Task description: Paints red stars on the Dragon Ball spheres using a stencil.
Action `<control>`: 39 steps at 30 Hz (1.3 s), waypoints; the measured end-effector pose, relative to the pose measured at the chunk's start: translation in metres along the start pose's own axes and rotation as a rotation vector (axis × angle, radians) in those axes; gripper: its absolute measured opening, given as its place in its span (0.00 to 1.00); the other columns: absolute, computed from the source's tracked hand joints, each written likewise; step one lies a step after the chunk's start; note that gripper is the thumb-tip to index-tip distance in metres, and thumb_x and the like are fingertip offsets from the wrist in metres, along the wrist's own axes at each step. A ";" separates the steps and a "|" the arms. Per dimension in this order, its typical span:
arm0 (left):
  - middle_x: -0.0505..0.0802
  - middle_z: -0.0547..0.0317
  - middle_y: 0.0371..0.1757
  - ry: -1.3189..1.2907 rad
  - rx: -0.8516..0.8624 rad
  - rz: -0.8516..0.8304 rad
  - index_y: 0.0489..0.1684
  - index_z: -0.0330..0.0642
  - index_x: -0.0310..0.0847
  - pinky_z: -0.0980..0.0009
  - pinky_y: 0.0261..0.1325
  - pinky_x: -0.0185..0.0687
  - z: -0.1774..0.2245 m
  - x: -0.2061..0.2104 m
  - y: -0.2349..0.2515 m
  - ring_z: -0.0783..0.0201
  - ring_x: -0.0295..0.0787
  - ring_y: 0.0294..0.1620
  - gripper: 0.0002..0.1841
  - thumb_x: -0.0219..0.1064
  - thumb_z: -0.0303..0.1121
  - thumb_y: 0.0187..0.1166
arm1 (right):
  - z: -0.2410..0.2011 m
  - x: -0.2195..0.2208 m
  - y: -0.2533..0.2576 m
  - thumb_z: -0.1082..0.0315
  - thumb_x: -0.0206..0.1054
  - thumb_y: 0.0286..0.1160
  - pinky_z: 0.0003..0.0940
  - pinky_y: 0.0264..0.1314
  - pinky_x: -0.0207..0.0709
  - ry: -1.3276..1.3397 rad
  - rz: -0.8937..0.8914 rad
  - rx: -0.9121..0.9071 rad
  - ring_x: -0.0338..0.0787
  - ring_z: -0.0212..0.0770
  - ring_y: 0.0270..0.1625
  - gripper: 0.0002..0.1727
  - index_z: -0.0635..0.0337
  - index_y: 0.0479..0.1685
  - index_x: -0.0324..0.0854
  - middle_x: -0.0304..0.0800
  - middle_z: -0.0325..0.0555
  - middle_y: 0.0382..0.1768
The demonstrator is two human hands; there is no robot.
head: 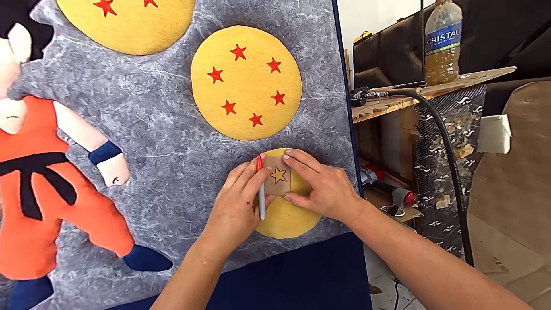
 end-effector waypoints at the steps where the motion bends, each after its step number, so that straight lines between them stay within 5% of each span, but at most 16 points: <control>1: 0.80 0.54 0.83 0.008 0.002 -0.001 0.75 0.47 0.80 0.57 0.84 0.72 0.000 0.000 -0.001 0.54 0.75 0.83 0.27 0.72 0.45 0.78 | 0.000 0.000 0.000 0.42 0.78 0.64 0.36 0.33 0.88 -0.003 0.000 -0.002 0.94 0.36 0.52 0.41 0.48 0.81 0.79 0.76 0.37 0.84; 15: 0.82 0.50 0.82 0.003 0.024 0.006 0.73 0.42 0.82 0.58 0.82 0.75 0.002 -0.002 0.003 0.53 0.79 0.81 0.25 0.72 0.44 0.79 | 0.002 0.003 0.002 0.44 0.78 0.64 0.38 0.29 0.87 -0.013 0.002 0.005 0.95 0.37 0.46 0.40 0.48 0.81 0.80 0.78 0.37 0.82; 28: 0.82 0.48 0.81 0.002 0.022 -0.027 0.71 0.40 0.83 0.57 0.82 0.74 0.004 -0.002 0.006 0.52 0.79 0.80 0.25 0.73 0.43 0.78 | 0.003 0.004 0.000 0.43 0.77 0.63 0.37 0.33 0.88 0.005 0.009 0.002 0.95 0.37 0.51 0.41 0.49 0.81 0.79 0.77 0.37 0.83; 32: 0.82 0.48 0.80 0.005 0.021 -0.034 0.71 0.40 0.82 0.57 0.82 0.74 0.005 -0.003 0.008 0.51 0.79 0.80 0.26 0.75 0.43 0.77 | 0.004 0.004 0.002 0.38 0.73 0.71 0.38 0.40 0.90 0.031 -0.006 0.031 0.93 0.37 0.59 0.40 0.48 0.82 0.78 0.76 0.37 0.84; 39: 0.83 0.49 0.80 -0.013 0.005 -0.032 0.73 0.42 0.82 0.56 0.83 0.72 0.003 -0.003 0.008 0.52 0.78 0.81 0.27 0.75 0.44 0.76 | 0.000 0.006 0.003 0.41 0.75 0.68 0.39 0.33 0.88 -0.032 0.021 0.049 0.95 0.40 0.49 0.39 0.49 0.80 0.79 0.77 0.39 0.82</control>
Point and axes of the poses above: each hand's wrist, its own y-axis towards the middle knuckle, its own x-axis out of the palm, z = x × y, the point moved 10 cm from there along y, towards the middle knuckle
